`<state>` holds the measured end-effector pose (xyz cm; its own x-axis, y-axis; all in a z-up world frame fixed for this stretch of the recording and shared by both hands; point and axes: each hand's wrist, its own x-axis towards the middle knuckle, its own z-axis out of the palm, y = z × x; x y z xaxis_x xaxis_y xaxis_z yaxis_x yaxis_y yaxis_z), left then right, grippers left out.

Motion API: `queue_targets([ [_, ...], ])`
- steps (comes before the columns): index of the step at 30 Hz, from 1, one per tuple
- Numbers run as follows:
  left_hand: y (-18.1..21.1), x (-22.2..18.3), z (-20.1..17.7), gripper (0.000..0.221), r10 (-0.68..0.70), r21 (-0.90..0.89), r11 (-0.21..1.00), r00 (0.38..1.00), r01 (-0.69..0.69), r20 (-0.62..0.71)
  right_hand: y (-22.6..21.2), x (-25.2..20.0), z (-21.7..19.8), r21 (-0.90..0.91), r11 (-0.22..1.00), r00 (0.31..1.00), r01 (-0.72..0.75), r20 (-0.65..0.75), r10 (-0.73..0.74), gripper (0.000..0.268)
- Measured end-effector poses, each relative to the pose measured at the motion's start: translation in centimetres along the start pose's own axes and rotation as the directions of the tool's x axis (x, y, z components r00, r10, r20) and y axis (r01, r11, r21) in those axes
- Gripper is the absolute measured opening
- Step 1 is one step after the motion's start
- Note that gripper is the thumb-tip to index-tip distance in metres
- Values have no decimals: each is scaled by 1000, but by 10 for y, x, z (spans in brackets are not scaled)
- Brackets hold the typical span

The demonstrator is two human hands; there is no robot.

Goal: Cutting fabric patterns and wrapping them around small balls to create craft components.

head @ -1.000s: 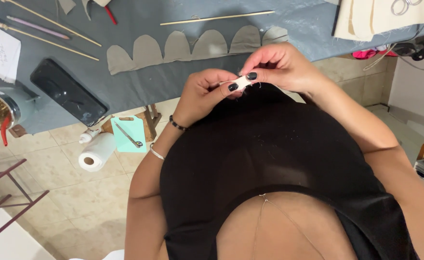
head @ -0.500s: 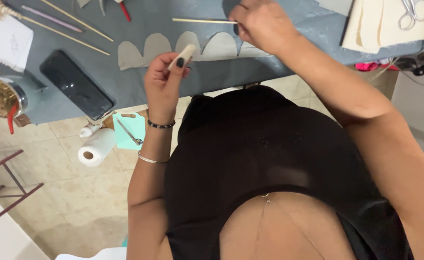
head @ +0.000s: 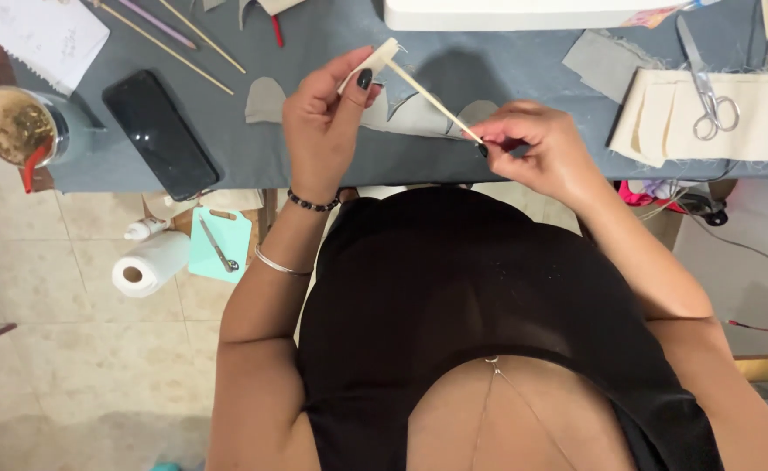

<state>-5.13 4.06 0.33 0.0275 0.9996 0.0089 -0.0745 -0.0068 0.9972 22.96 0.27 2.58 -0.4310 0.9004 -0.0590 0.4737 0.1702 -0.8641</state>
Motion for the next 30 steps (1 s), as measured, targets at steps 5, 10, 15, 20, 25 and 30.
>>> queue_targets([
  [5,-5,4,8,27,-18,17,1000,997,16,70,1,-1,-7,227,955,958,192,-256,-131,10],
  [10,-6,-5,35,28,-122,-87,986,975,140,184,0,-2,-11,46,812,635,582,-649,-419,10],
  [15,14,-10,45,31,-164,-138,969,952,205,259,13,-18,1,-25,827,639,562,-621,-454,15],
  [20,17,-11,46,31,-166,-183,959,951,218,261,17,-18,2,50,778,659,626,-567,-494,7],
  [25,20,-11,49,31,-177,-166,961,951,223,252,25,-26,9,106,753,679,650,-526,-512,5],
  [30,20,-10,50,32,-187,-220,944,948,247,259,21,-25,1,-154,689,644,708,-259,-720,14],
])
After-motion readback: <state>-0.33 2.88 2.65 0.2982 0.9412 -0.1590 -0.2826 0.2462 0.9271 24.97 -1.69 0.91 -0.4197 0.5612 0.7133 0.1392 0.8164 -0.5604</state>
